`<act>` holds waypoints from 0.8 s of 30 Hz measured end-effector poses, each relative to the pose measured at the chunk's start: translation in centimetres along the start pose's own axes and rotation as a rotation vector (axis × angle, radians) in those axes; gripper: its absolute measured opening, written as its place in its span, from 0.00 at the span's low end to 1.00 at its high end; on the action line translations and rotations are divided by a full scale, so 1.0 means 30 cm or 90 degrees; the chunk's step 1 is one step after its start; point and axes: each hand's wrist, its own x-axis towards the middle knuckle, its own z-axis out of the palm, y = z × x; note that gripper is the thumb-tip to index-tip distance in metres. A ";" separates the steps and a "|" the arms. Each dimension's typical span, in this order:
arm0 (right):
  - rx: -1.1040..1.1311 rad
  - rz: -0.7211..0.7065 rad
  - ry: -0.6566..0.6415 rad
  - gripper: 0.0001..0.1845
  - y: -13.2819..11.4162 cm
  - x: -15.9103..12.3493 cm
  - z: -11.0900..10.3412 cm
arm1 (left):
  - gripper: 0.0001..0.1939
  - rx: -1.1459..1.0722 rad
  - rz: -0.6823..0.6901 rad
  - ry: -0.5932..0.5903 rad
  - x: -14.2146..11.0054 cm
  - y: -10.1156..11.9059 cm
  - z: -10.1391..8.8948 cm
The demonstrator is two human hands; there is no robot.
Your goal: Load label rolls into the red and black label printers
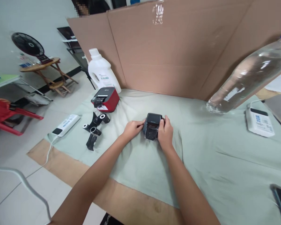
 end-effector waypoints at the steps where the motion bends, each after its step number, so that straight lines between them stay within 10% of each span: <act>1: -0.011 0.009 -0.004 0.36 -0.002 0.001 -0.001 | 0.23 0.016 -0.003 -0.008 -0.001 0.005 -0.004; 13: -0.057 0.031 -0.034 0.39 -0.013 0.003 -0.006 | 0.25 0.078 0.000 -0.020 -0.007 0.010 -0.001; 24: 0.058 0.043 -0.039 0.30 -0.003 0.012 -0.010 | 0.21 -0.183 0.004 0.002 0.012 -0.056 0.009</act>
